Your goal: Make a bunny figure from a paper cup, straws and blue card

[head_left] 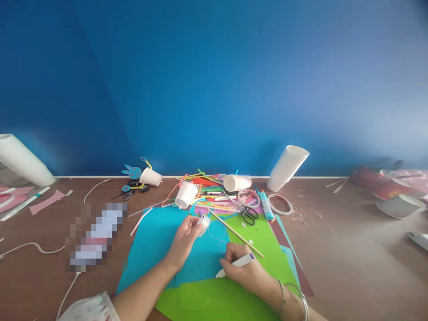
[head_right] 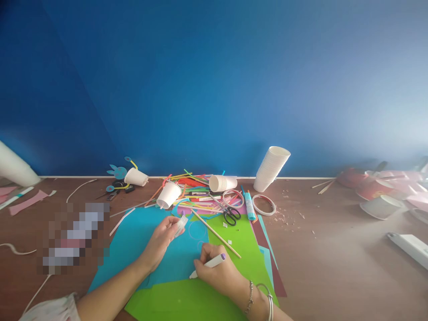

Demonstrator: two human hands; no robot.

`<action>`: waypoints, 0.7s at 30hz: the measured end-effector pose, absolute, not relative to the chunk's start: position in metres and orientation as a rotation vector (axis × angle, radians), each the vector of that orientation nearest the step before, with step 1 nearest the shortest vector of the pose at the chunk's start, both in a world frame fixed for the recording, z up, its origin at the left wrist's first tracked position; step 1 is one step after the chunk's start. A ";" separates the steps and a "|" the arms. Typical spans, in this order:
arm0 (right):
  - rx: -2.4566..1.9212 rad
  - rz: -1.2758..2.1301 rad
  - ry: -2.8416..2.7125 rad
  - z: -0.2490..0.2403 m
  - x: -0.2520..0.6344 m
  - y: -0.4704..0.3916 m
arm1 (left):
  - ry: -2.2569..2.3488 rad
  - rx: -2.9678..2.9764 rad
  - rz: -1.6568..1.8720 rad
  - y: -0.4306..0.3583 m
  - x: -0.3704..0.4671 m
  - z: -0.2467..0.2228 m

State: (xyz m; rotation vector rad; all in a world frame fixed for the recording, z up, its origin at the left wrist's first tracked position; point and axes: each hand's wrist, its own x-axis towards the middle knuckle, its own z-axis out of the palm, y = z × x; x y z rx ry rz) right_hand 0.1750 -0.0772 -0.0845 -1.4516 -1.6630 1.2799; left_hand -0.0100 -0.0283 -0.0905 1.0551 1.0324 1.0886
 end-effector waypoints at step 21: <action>-1.532 1.180 -1.592 -0.089 0.171 -0.075 | 1.061 1.044 1.065 -0.030 -0.009 -0.082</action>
